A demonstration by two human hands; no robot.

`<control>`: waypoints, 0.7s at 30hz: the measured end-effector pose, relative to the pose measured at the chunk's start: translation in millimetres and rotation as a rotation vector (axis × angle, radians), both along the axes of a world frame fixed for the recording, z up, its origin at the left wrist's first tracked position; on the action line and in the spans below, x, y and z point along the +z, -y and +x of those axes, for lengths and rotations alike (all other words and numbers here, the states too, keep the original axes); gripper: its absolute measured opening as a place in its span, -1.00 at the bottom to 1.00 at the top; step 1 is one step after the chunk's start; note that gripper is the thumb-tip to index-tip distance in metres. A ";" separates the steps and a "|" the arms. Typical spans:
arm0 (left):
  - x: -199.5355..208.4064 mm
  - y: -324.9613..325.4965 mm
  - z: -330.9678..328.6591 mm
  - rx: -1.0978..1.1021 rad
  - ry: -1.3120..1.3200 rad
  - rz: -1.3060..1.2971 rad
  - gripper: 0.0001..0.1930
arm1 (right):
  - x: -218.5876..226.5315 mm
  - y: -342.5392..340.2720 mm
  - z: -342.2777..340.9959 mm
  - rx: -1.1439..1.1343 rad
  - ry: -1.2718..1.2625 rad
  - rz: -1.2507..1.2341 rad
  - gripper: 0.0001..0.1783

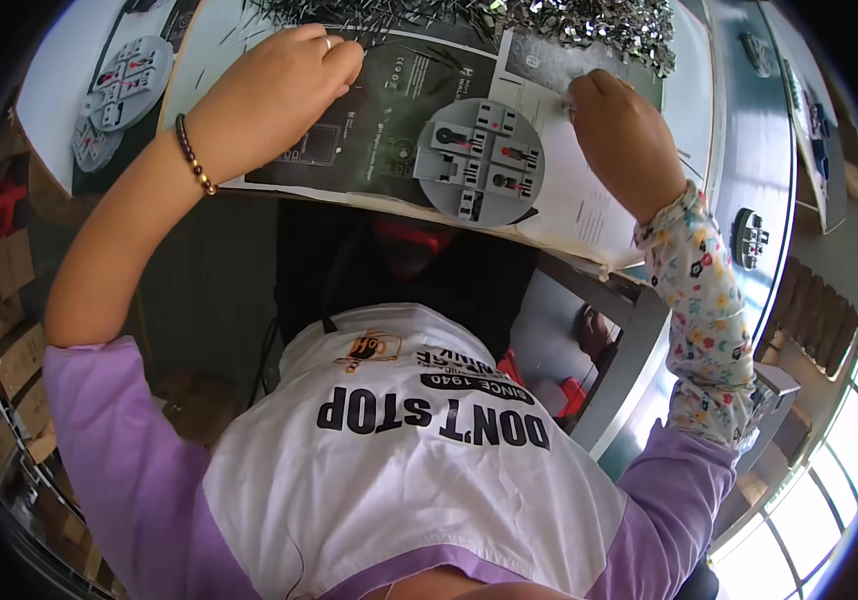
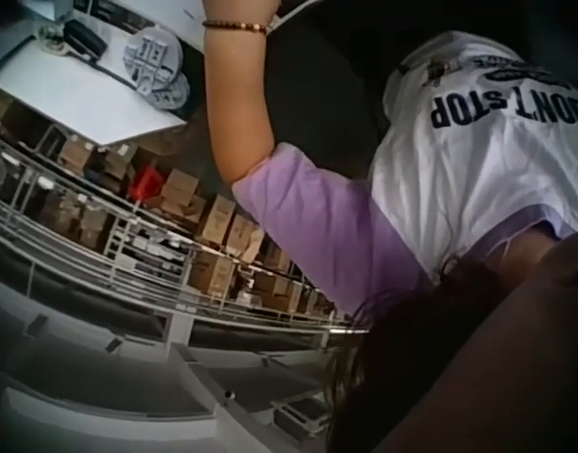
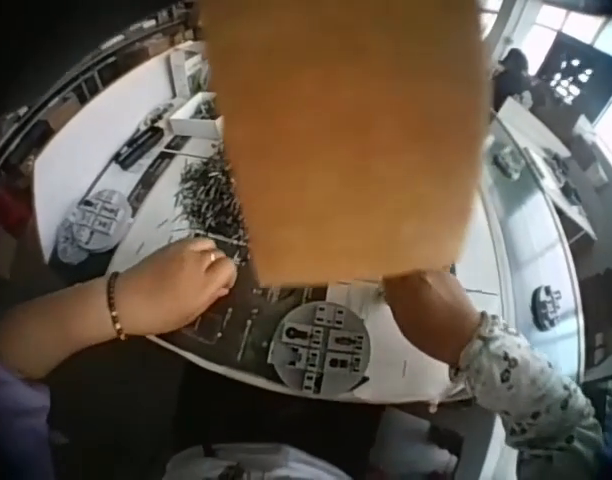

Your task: Assembling small plastic circular parts at a workstation in a factory.

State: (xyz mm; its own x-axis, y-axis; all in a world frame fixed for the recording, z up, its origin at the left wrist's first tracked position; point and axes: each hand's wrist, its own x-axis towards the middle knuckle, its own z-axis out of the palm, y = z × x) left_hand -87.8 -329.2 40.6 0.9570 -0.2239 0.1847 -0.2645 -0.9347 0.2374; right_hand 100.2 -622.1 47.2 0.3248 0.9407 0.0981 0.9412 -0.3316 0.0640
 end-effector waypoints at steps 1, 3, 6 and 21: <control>2.5 0.2 2.9 -0.004 -0.072 0.014 -0.93 | 1.0 -2.2 2.1 -0.003 -0.025 -0.015 -0.80; 8.1 0.5 5.7 -0.038 -0.005 -0.006 -0.91 | 4.0 0.8 7.0 -0.029 -0.066 -0.046 -0.79; 14.8 11.6 9.5 -0.106 0.128 -0.056 -0.88 | 6.3 24.7 12.5 -0.068 -0.238 0.080 -0.78; -5.8 103.5 21.9 -0.073 0.158 -0.668 -0.88 | -0.6 59.5 -49.3 -0.085 -0.208 0.120 -0.76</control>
